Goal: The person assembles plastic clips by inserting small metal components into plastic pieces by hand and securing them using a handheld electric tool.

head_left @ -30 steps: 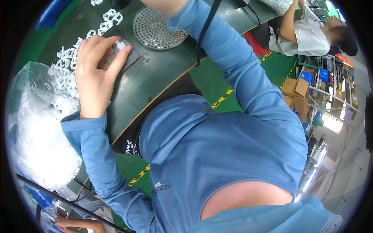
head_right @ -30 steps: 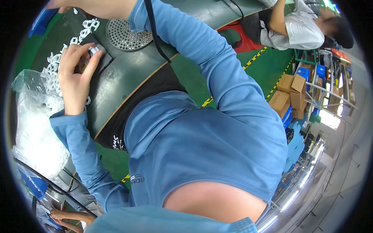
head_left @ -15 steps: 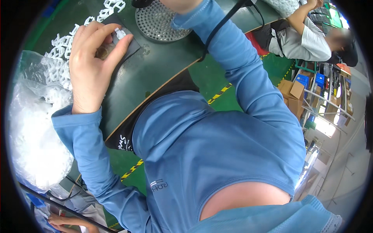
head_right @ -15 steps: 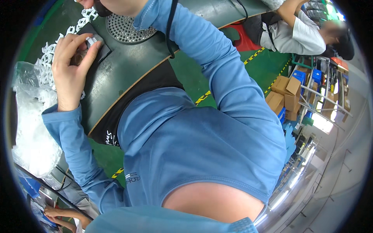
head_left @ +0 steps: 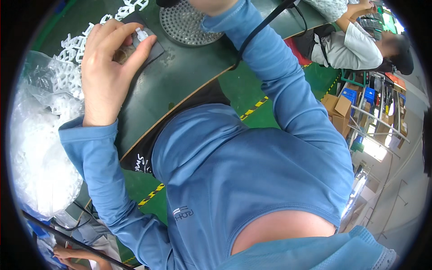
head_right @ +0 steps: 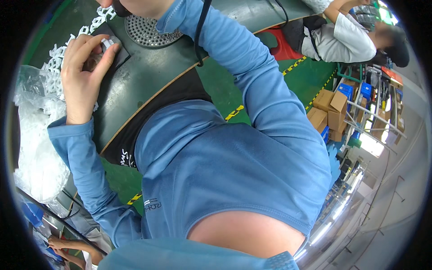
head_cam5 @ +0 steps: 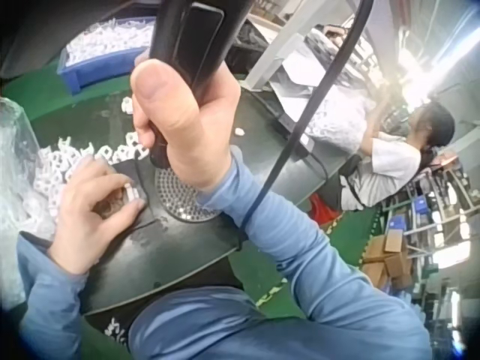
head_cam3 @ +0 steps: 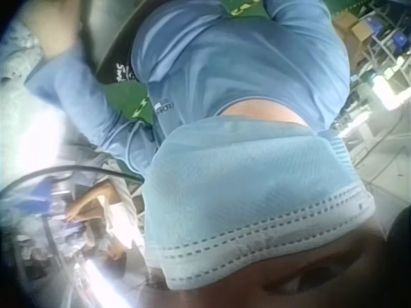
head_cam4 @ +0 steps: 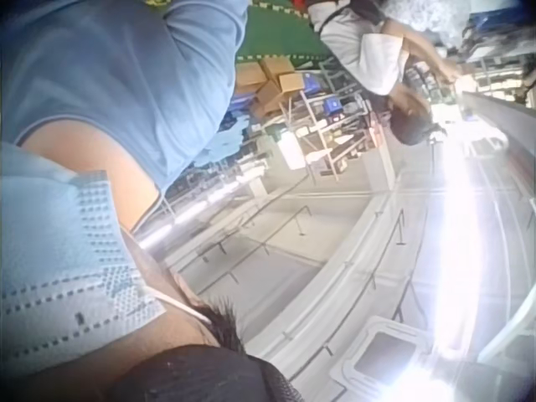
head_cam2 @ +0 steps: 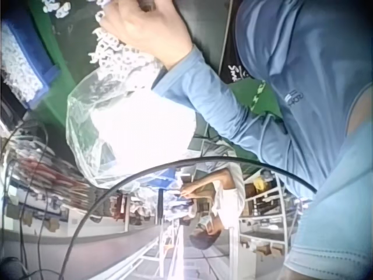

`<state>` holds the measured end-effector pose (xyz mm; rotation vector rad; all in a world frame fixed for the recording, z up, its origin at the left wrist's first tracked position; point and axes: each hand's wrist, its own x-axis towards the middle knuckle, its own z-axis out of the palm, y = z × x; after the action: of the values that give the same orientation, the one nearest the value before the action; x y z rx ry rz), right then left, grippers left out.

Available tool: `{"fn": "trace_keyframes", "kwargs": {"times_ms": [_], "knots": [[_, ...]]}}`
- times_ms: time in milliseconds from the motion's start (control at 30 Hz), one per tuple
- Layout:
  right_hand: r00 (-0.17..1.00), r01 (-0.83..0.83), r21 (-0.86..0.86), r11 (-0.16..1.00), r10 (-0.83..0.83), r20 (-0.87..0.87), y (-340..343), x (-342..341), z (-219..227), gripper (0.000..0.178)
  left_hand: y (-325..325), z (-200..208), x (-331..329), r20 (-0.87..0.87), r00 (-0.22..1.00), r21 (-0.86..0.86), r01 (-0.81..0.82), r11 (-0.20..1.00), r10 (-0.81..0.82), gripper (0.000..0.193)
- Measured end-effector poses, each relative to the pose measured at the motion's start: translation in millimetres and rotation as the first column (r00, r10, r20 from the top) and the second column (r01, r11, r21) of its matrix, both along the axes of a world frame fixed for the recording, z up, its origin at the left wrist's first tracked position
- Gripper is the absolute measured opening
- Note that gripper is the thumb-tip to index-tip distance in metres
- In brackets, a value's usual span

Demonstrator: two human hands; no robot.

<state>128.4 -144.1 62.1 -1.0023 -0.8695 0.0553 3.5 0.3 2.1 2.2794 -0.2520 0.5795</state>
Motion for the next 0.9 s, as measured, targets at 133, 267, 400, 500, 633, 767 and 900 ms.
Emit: {"fn": "trace_keyframes", "kwargs": {"times_ms": [133,267,400,500,633,767,900], "knots": [[0.999,0.048,-0.005,0.999,-0.048,-0.026,-2,-3,7,0.044,2,-6,1,0.048,0.999,0.020,0.019,1.000,-0.020,0.024],[0.996,0.088,-0.088,0.992,-0.091,-0.024,1,-20,25,0.064,3,-7,2,0.067,0.997,0.026,0.035,0.999,-0.037,0.024],[0.984,-0.151,-0.016,0.988,0.149,-0.095,7,-18,19,0.072,3,-4,2,0.062,0.997,0.035,0.033,0.999,-0.035,0.024],[0.948,-0.297,-0.075,0.952,0.285,-0.140,4,-15,11,0.092,1,-3,3,0.059,0.998,0.038,0.016,0.999,-0.018,0.027],[0.916,-0.382,-0.006,0.924,0.377,-0.139,7,-15,0,0.098,2,-1,0,0.058,0.998,0.064,-0.005,0.998,0.002,0.027],[0.872,-0.456,0.067,0.887,0.461,-0.166,12,-10,-12,0.105,2,-2,1,0.054,0.999,0.055,-0.010,0.998,0.007,0.026],[0.548,-0.585,0.428,0.689,0.725,-0.418,6,-15,-21,0.111,2,-3,4,0.073,0.997,0.055,0.007,0.998,-0.011,0.026]]}}
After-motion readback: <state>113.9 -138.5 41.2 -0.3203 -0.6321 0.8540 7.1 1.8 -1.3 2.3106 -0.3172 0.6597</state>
